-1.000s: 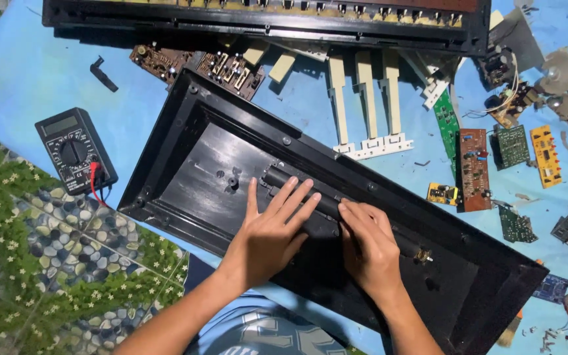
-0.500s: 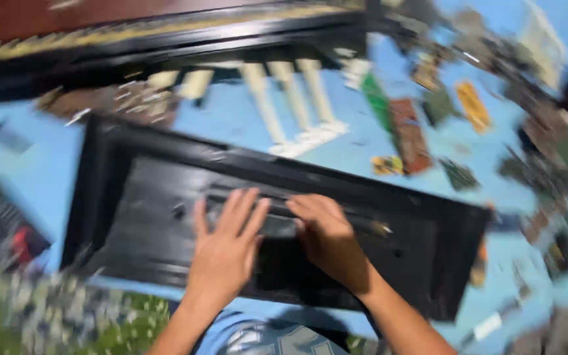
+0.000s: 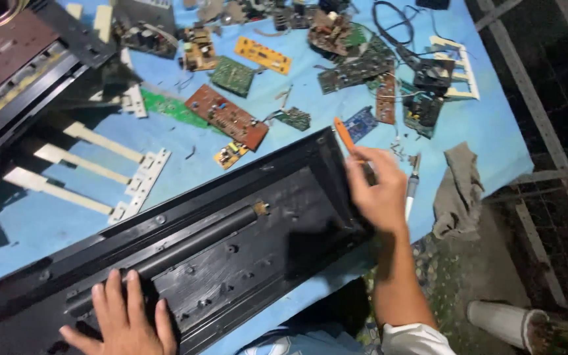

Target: The person assembles a black rectangular electronic casing on a table covered with a blue cloth. They insert a cylindrical component into the casing and use a screwdriver to secure it with screws. Various electronic parts, circuit boards, and tools are scattered around the workspace.

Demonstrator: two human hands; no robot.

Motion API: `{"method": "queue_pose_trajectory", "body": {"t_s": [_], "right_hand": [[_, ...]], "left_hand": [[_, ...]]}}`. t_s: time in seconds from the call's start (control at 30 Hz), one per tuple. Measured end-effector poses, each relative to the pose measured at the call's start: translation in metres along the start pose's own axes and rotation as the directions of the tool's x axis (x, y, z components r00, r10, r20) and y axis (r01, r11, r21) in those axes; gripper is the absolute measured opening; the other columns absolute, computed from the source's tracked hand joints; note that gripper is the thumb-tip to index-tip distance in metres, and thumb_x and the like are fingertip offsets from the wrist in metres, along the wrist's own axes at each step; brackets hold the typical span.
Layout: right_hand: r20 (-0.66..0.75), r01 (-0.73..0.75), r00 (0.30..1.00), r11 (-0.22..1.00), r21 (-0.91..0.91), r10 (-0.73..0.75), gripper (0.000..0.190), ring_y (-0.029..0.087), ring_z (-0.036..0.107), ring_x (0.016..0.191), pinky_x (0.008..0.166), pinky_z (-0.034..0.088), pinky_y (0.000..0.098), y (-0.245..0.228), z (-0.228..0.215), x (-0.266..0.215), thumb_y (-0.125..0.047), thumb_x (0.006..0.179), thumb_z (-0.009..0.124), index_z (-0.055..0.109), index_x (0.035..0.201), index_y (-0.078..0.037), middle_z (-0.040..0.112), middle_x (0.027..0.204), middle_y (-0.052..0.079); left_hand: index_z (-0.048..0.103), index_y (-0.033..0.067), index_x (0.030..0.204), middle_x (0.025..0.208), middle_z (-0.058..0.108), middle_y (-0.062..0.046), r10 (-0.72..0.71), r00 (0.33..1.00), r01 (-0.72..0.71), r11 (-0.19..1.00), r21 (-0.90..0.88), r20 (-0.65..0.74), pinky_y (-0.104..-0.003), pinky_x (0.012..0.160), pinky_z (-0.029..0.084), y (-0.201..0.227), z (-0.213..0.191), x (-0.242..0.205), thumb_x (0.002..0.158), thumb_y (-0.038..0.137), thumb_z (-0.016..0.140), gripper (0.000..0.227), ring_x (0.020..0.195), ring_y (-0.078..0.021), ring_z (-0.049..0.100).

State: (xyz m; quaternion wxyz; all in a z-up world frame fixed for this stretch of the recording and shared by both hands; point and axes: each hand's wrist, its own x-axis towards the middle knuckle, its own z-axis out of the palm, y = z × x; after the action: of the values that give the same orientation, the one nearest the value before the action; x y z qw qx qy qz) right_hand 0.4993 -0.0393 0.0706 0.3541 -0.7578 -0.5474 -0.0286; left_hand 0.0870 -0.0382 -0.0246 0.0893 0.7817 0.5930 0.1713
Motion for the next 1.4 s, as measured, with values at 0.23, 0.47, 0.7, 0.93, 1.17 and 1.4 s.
{"method": "queue_pose_trajectory", "body": {"t_s": [0.23, 0.47, 0.7, 0.93, 1.17, 1.4], "right_hand": [[0.067, -0.373, 0.909, 0.876, -0.304, 0.411, 0.032, 0.033, 0.060, 0.112, 0.092, 0.049, 0.0537, 0.106, -0.041, -0.047, -0.030, 0.100, 0.064, 0.073, 0.124, -0.011, 0.076, 0.105, 0.003], [0.085, -0.224, 0.964, 0.944, -0.240, 0.251, 0.041, 0.033, 0.059, 0.111, 0.095, 0.044, 0.0462, 0.119, -0.005, -0.047, -0.035, 0.092, 0.077, 0.073, 0.122, -0.008, 0.072, 0.117, 0.011], [0.163, -0.362, 0.909, 0.920, -0.153, 0.385, 0.033, 0.017, 0.067, 0.087, 0.085, 0.048, 0.0371, 0.108, -0.012, -0.035, -0.028, 0.087, 0.080, 0.076, 0.116, -0.012, 0.074, 0.101, 0.002], [0.148, -0.485, 0.858, 0.870, -0.088, 0.492, 0.022, 0.016, 0.067, 0.086, 0.079, 0.056, 0.0334, 0.113, -0.047, -0.033, -0.022, 0.095, 0.074, 0.079, 0.114, -0.012, 0.076, 0.103, 0.006], [0.187, -0.311, 0.919, 0.928, -0.203, 0.348, 0.025, 0.028, 0.068, 0.097, 0.089, 0.054, 0.0459, 0.140, -0.031, -0.018, -0.023, 0.095, 0.074, 0.077, 0.115, -0.008, 0.073, 0.110, 0.011], [0.208, -0.346, 0.899, 0.917, -0.200, 0.384, 0.019, 0.024, 0.068, 0.091, 0.085, 0.055, 0.0414, 0.143, -0.023, -0.008, -0.018, 0.095, 0.073, 0.079, 0.109, -0.008, 0.075, 0.105, 0.009]], "left_hand": [[0.056, -0.0085, 0.159, 0.160, 0.055, -0.042, 0.113, 0.992, -0.115, 0.992, -0.043, -0.054, -0.067, 0.130, -0.006, -0.030, 0.032, -0.002, 0.107, 0.037, 0.045, 0.070, 0.150, -0.0655, 0.047], [0.056, -0.0142, 0.146, 0.147, 0.055, -0.045, 0.286, 0.905, -0.317, 0.947, -0.051, -0.314, -0.072, 0.119, 0.034, -0.065, 0.077, -0.008, 0.103, 0.038, 0.047, 0.068, 0.138, -0.0653, 0.042], [0.057, -0.0175, 0.146, 0.153, 0.051, -0.044, 0.232, 0.917, -0.277, 0.955, -0.102, -0.325, -0.070, 0.125, 0.030, -0.042, 0.061, -0.005, 0.104, 0.032, 0.050, 0.065, 0.148, -0.0624, 0.036], [0.056, -0.0137, 0.146, 0.149, 0.054, -0.043, 0.247, 0.913, -0.288, 0.954, -0.084, -0.326, -0.073, 0.116, 0.038, -0.048, 0.062, -0.004, 0.101, 0.032, 0.052, 0.064, 0.137, -0.0663, 0.044], [0.055, -0.0133, 0.147, 0.150, 0.053, -0.042, 0.264, 0.910, -0.304, 0.949, -0.080, -0.319, -0.073, 0.117, 0.037, -0.051, 0.063, -0.005, 0.102, 0.033, 0.051, 0.065, 0.138, -0.0641, 0.044], [0.053, -0.0047, 0.164, 0.169, 0.051, -0.039, 0.082, 0.993, -0.090, 0.992, -0.094, -0.087, -0.066, 0.128, -0.012, -0.038, 0.045, -0.016, 0.112, 0.047, 0.039, 0.074, 0.162, -0.0606, 0.037]]}}
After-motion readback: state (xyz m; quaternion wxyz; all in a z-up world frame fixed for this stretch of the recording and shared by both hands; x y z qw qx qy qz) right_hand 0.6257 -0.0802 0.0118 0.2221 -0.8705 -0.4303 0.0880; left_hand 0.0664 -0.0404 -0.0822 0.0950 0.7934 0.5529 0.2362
